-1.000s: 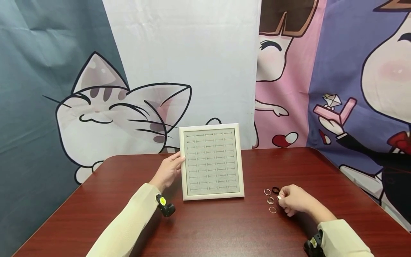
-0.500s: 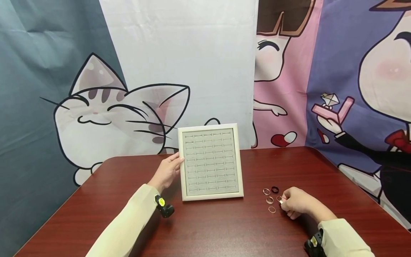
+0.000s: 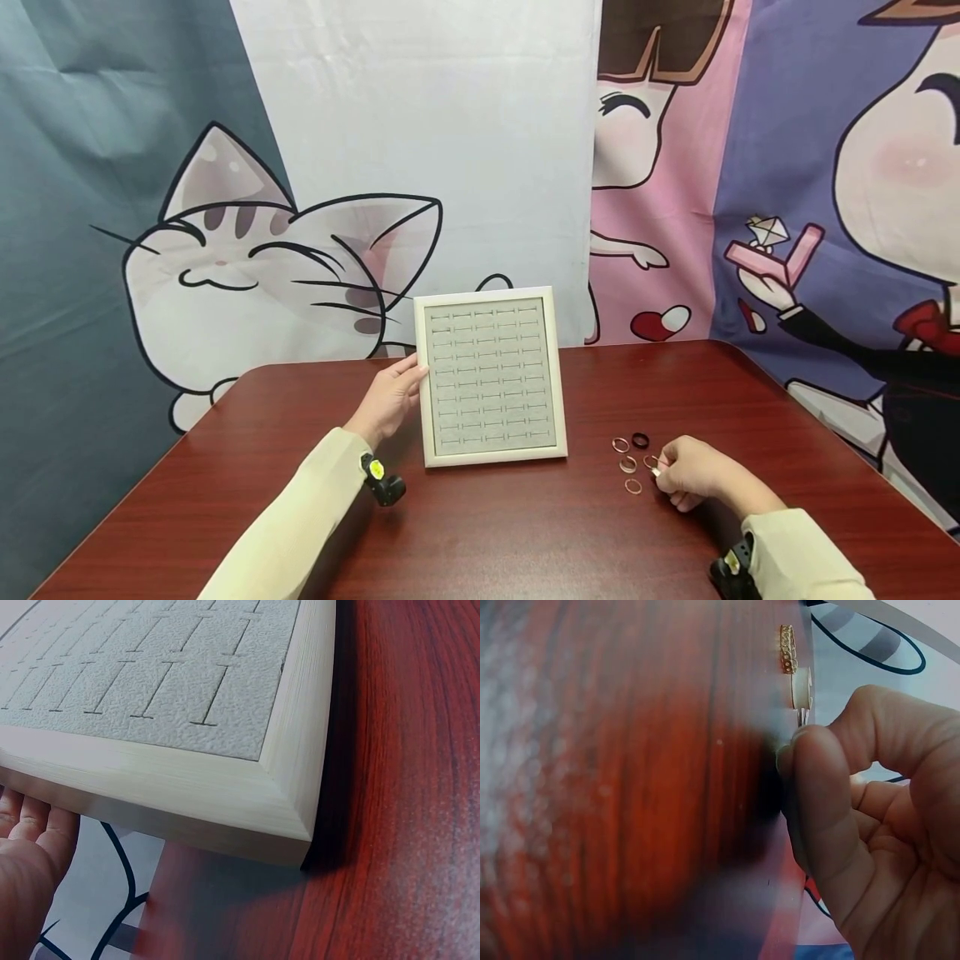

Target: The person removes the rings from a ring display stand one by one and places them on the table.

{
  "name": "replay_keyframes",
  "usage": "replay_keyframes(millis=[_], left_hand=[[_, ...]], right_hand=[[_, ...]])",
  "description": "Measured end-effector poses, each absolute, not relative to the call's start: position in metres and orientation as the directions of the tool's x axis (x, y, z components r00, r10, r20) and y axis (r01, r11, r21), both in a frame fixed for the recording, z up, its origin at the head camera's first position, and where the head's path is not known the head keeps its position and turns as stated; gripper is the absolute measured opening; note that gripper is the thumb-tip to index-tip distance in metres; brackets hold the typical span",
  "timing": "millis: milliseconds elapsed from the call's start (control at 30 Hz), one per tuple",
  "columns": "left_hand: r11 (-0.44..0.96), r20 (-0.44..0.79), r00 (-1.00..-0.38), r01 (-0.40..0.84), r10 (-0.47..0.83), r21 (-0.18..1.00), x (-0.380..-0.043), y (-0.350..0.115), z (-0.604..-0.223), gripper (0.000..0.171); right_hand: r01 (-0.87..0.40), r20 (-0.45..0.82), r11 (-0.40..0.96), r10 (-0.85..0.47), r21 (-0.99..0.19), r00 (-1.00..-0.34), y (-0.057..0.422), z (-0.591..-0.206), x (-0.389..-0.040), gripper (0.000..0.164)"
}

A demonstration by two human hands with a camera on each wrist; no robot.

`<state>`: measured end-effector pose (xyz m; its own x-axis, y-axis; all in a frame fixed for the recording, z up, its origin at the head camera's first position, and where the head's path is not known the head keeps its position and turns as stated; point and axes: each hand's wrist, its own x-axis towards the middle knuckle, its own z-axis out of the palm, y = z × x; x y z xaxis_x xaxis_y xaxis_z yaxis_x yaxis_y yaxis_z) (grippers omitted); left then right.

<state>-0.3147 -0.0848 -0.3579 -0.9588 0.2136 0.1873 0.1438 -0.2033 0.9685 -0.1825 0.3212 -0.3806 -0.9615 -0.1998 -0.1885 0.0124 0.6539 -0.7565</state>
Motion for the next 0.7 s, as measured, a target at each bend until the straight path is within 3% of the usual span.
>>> replay_keyframes(millis=[700], left_hand=[[-0.188,0.168,-0.962,0.128,0.214,0.974,-0.3147,-0.0844,-0.355,0.038]], right_hand=[[0.065,-0.212,0.656,-0.147,-0.752,-0.966,0.3184,-0.379,-0.1816,0.008]])
